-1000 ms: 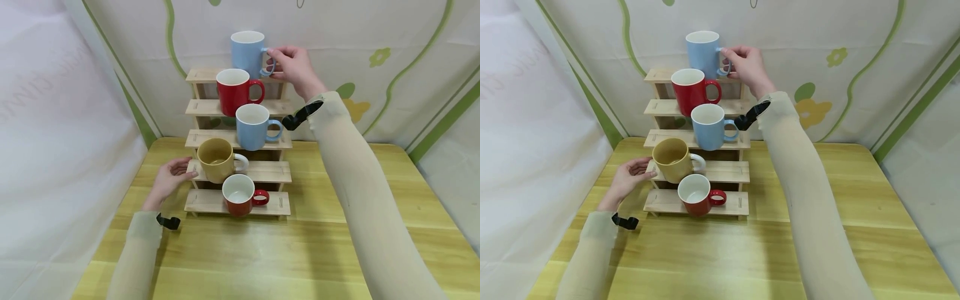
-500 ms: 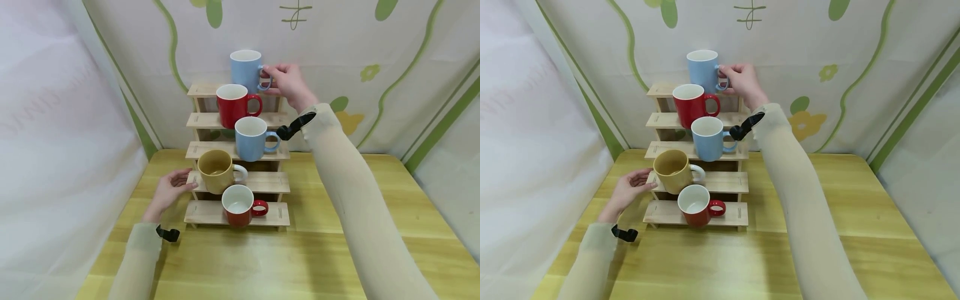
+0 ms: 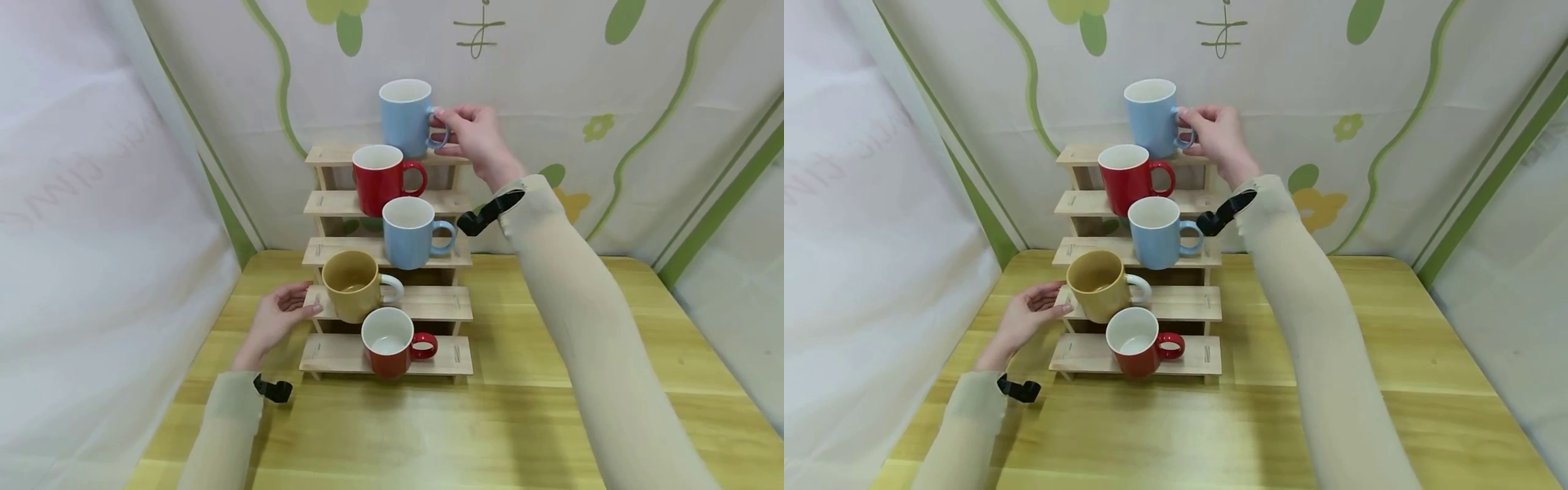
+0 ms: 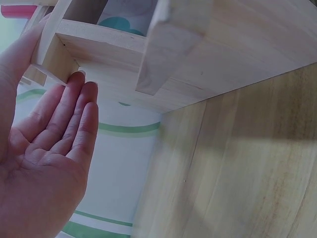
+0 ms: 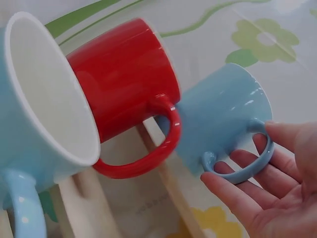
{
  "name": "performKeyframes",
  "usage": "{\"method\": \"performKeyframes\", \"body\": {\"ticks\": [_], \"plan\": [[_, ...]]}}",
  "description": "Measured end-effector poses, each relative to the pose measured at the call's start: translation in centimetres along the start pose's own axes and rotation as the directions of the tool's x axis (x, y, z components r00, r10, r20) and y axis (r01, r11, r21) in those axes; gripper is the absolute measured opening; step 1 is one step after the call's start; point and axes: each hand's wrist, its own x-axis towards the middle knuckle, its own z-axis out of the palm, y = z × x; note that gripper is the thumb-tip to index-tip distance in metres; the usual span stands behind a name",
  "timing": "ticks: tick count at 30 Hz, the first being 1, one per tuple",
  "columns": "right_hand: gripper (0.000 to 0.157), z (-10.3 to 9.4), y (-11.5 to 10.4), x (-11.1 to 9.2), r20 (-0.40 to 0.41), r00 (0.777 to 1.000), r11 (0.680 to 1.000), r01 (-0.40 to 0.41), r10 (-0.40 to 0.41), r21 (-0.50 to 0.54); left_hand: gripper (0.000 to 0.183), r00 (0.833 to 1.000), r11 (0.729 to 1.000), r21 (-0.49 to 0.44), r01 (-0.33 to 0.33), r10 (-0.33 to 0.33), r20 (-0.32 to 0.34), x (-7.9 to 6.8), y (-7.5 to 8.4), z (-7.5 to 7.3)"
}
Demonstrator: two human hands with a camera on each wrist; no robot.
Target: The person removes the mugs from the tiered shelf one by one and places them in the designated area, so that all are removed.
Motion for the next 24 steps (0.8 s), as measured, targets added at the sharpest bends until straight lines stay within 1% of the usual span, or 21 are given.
{"method": "performKeyframes", "body": {"ticks": [3,8,12,16,22,24], "plan": [[0.032,-0.7,-1.0,-0.4,-0.02,0.999,0.999,0.029,-0.028,0.046,0.064,1.0,1.0,0.006,0.0,0.0,-0.005,0.2,0.3,-0.1],[0.025,-2.2,-2.4,-1.3,-0.055,0.998,0.99,0.049,-0.043,0.13,0.063,1.0,1.0,-0.003,-0.008,0.008,-0.002,0.4,0.6,-0.2],[0.022,-3.6,-3.1,-2.0,-0.077,0.996,0.983,0.064,-0.051,0.173,0.064,1.0,1.0,-0.015,-0.006,0.006,0.005,0.4,0.7,-0.2],[0.022,-5.2,-3.4,-2.6,-0.1,0.993,0.973,0.075,-0.054,0.218,0.065,1.0,1.0,-0.015,0.004,-0.004,0.009,0.2,1.0,-0.2],[0.028,-7.6,-3.5,-3.5,-0.126,0.99,0.95,0.092,-0.057,0.298,0.063,1.0,1.0,-0.012,-0.01,0.01,-0.001,0.4,1.2,-0.4],[0.03,-8.5,-3.3,-4.0,-0.129,0.99,0.947,0.094,-0.057,0.306,0.062,1.0,1.0,-0.014,-0.012,0.012,0.0,0.5,1.2,-0.3]]}}
